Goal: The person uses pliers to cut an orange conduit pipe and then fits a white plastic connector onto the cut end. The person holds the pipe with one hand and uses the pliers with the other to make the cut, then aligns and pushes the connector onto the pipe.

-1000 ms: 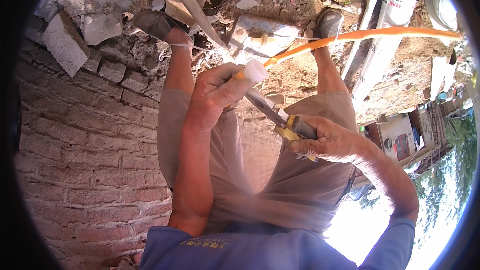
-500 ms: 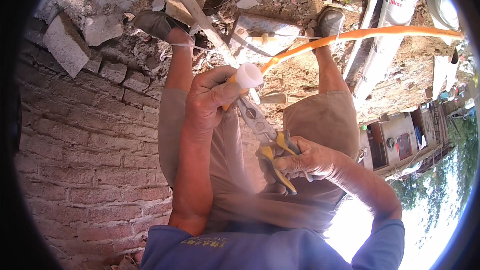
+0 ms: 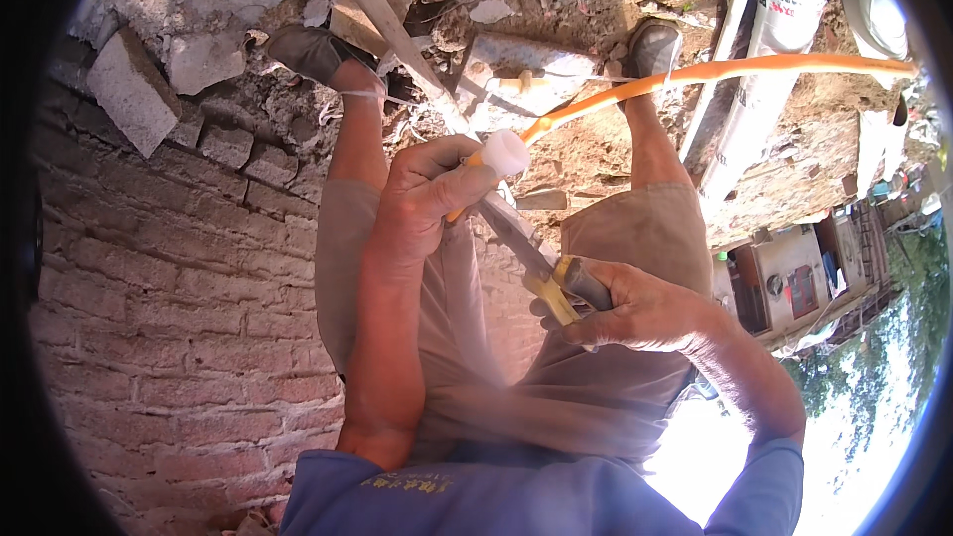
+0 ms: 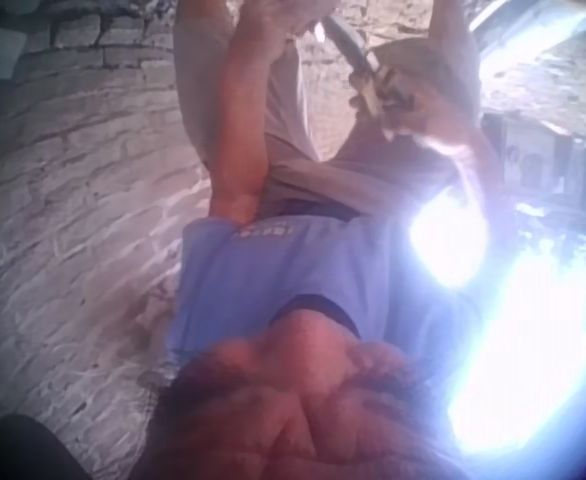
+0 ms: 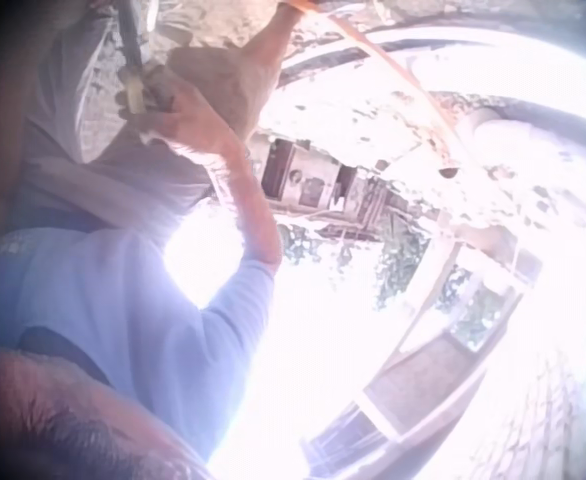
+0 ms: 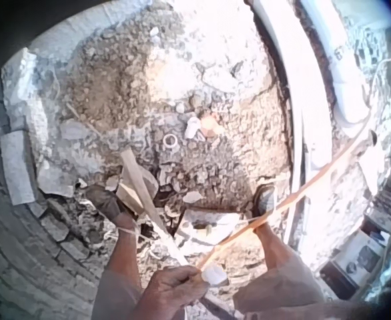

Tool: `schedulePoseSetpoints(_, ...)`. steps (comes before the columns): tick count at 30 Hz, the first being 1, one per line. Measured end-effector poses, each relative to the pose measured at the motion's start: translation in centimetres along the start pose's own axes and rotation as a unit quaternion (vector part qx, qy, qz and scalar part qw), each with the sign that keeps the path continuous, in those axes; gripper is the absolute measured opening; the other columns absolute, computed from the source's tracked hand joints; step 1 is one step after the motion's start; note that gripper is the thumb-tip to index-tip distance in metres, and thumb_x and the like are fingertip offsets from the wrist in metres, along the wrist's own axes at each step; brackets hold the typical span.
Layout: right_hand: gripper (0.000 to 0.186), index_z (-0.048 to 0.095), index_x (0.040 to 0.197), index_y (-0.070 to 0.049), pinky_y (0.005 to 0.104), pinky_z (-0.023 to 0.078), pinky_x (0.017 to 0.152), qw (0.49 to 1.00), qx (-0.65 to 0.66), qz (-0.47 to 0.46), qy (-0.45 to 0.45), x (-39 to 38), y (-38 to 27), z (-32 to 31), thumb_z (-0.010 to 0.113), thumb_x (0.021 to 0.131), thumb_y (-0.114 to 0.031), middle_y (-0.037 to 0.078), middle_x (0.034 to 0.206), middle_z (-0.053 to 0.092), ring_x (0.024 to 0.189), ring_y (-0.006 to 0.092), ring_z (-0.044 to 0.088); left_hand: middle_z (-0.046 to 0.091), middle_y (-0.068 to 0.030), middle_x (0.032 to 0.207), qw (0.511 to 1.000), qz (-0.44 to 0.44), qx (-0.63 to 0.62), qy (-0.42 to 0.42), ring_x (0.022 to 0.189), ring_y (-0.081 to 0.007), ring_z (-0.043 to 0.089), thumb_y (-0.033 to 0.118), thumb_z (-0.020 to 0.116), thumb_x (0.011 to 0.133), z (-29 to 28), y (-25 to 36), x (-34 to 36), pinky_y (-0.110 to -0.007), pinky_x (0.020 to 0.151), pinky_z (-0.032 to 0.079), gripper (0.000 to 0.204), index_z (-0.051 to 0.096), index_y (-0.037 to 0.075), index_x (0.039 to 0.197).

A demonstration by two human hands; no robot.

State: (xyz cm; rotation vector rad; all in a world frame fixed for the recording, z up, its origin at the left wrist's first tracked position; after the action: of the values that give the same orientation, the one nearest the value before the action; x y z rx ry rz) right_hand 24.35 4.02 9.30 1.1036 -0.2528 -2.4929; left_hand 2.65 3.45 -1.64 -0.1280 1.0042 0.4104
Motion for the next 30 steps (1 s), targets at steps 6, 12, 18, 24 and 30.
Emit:
schedulePoseSetpoints(6, 0.067, 0.037, 0.151, -0.004, 0.032, 0.045, 0.103, 0.992, 0.124, 0.029, -0.015, -0.5, 0.4, 1.0, 0.068, 0.091, -0.006, 0.012, 0.136, 0.058, 0.127, 0.0174, 0.054, 0.055, 0.0045, 0.065, 0.999, 0.006, 0.019, 0.036, 0.053, -0.0012, 0.042, 0.018, 0.072, 0.09, 0.3, -0.5, 0.4, -0.02, 0.047, 0.027, 0.022, 0.071, -0.002, 0.099)
schedulePoseSetpoints(12, 0.073, 0.034, 0.153, -0.005, 0.0333, 0.044, 0.105, 0.98, 0.193, 0.038, -0.005, 0.4, 2.4, 2.1, 0.069, 0.089, -0.005, 0.012, 0.139, 0.055, 0.129, 0.0186, 0.052, 0.055, 0.005, 0.065, 0.998, -0.002, 0.03, 0.054, 0.052, -0.001, 0.042, 0.021, 0.073, 0.09, 0.5, -0.3, 0.6, -0.02, 0.046, 0.027, 0.023, 0.072, -0.001, 0.098)
schedulePoseSetpoints(18, 0.06, 0.044, 0.144, -0.002, 0.0296, 0.047, 0.093, 0.986, 0.162, -0.001, 0.025, 1.7, 2.7, 2.9, 0.067, 0.089, -0.011, 0.008, 0.125, 0.059, 0.108, 0.0127, 0.057, 0.055, 0.0049, 0.065, 0.996, -0.003, 0.064, 0.062, 0.052, -0.0012, 0.043, 0.023, 0.073, 0.091, 0.2, -0.4, 0.6, -0.02, 0.046, 0.027, 0.023, 0.072, 0.001, 0.097)
schedulePoseSetpoints(24, 0.043, 0.055, 0.129, -0.001, 0.0288, 0.049, 0.085, 0.996, 0.06, -0.006, 0.067, 2.1, 3.0, 3.0, 0.066, 0.089, -0.014, 0.004, 0.106, 0.065, 0.093, 0.0121, 0.06, 0.055, 0.0043, 0.064, 0.995, 0.002, 0.067, 0.07, 0.051, -0.0016, 0.044, 0.026, 0.074, 0.09, 0.1, -0.8, 0.7, -0.02, 0.045, 0.028, 0.024, 0.071, 0.002, 0.094)
schedulePoseSetpoints(30, 0.057, 0.046, 0.141, -0.001, 0.0333, 0.052, 0.094, 0.974, 0.221, -0.012, 0.044, 2.2, 2.4, 3.9, 0.064, 0.087, -0.004, 0.011, 0.12, 0.063, 0.104, 0.0183, 0.063, 0.055, 0.0047, 0.064, 0.995, -0.003, 0.082, 0.063, 0.051, -0.0014, 0.044, 0.029, 0.074, 0.091, 0.1, -0.5, 0.5, -0.02, 0.045, 0.028, 0.026, 0.07, 0.003, 0.093)
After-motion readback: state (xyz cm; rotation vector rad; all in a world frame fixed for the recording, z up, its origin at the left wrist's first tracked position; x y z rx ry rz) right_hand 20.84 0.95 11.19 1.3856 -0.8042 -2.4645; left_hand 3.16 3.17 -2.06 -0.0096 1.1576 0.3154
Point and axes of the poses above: each hand's wrist, its own x-axis towards the middle knuckle, its own z-axis out of the palm, y = z × x, the point moved 3 cm from there along x, towards the middle knuckle
